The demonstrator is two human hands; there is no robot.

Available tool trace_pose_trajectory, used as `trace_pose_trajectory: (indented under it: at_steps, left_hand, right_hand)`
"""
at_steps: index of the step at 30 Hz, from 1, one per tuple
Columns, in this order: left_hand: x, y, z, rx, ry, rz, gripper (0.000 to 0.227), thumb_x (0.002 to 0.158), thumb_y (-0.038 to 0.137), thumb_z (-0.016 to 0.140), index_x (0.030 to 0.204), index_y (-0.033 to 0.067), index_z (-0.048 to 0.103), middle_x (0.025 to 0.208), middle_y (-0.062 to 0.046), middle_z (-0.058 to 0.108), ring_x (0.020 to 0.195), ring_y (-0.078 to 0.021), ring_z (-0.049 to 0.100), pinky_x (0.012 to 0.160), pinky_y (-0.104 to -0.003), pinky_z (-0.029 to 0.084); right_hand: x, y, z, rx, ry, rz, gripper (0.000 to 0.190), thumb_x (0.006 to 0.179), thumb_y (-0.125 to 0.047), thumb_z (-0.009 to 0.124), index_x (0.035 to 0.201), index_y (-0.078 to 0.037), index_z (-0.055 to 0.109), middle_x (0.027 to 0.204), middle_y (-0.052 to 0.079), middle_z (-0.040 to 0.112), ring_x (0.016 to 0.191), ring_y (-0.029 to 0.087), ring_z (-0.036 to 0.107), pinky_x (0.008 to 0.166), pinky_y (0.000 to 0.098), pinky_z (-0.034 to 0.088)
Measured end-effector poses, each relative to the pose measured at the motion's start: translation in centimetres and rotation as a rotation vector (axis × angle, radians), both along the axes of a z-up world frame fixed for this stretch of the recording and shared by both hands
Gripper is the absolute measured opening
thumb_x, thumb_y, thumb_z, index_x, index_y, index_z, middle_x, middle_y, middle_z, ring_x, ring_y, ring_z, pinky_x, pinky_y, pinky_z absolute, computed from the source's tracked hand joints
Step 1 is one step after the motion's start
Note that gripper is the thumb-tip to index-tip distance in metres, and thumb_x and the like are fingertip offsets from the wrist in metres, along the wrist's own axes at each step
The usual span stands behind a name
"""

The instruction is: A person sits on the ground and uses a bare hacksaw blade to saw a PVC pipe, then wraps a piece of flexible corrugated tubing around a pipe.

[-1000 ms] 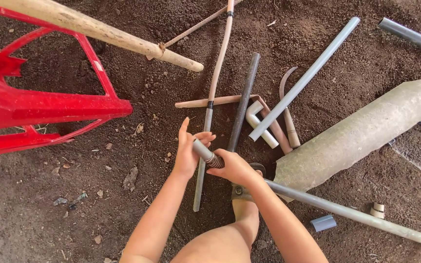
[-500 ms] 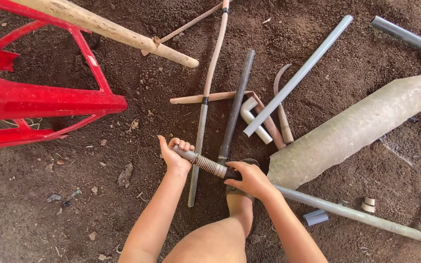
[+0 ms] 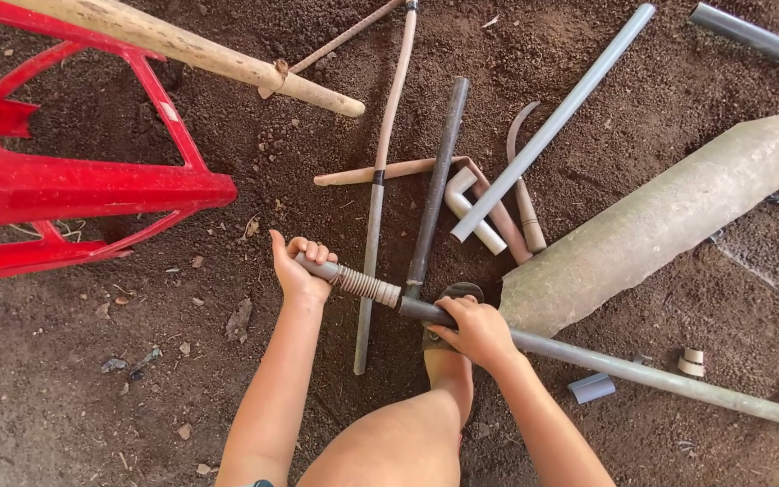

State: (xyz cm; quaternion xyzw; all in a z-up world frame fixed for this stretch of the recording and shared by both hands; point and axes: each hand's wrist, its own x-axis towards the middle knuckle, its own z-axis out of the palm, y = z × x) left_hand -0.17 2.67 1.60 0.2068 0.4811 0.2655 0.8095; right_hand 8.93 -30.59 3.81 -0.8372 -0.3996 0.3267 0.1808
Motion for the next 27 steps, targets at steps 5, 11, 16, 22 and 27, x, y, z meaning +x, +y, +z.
trace_pose_trajectory:
  at_steps: [5,11,16,22,27]
  left_hand:
    - [-0.4,-0.1,-1.1,0.001,-0.025,-0.055,0.063,0.098,0.073,0.06,0.066,0.0191,0.051,0.054,0.0,0.034,0.051,-0.0184,0.042,0.065,-0.039,0.046]
    - [-0.2,-1.4,0.6,0.044,-0.016,-0.062,0.068,0.099,0.077,0.055,0.065,0.0183,0.05,0.053,0.0,0.034,0.05,-0.0182,0.043,0.064,-0.038,0.045]
    - [0.6,-4.7,0.2,0.018,0.01,-0.08,0.067,0.099,0.077,0.056,0.065,0.019,0.05,0.053,0.0,0.035,0.049,-0.0182,0.044,0.064,-0.038,0.046]
    - [0.1,-5.6,-1.9,0.003,0.056,-0.054,0.063,0.101,0.072,0.059,0.067,0.0193,0.051,0.054,0.001,0.038,0.051,-0.0178,0.046,0.065,-0.037,0.047]
    - [0.3,-6.9,0.1,-0.01,0.125,0.022,0.062,0.098,0.073,0.059,0.07,0.0182,0.053,0.057,-0.001,0.043,0.056,-0.0187,0.051,0.067,-0.038,0.049]
  right_hand:
    - [0.0,-0.3,-0.2,0.044,-0.034,0.012,0.049,0.101,-0.044,0.072,0.139,-0.014,0.066,0.124,0.016,0.076,0.106,0.036,0.078,0.095,0.0484,0.061]
    - [-0.2,-0.6,-1.5,0.065,-0.065,0.012,0.05,0.098,-0.046,0.073,0.138,-0.016,0.066,0.124,0.014,0.076,0.106,0.036,0.077,0.092,0.0476,0.06]
    - [-0.7,-0.7,-3.7,0.067,-0.143,0.018,0.052,0.096,-0.052,0.073,0.138,-0.022,0.066,0.123,0.008,0.076,0.108,0.03,0.077,0.091,0.0441,0.059]
    - [-1.0,-0.9,-3.7,0.057,-0.115,0.013,0.049,0.098,-0.05,0.072,0.138,-0.021,0.067,0.124,0.01,0.077,0.108,0.03,0.077,0.093,0.0429,0.058]
    - [-0.9,-0.6,-3.8,0.064,-0.106,0.006,0.049,0.097,-0.048,0.073,0.137,-0.02,0.067,0.126,0.013,0.076,0.108,0.033,0.077,0.093,0.0456,0.059]
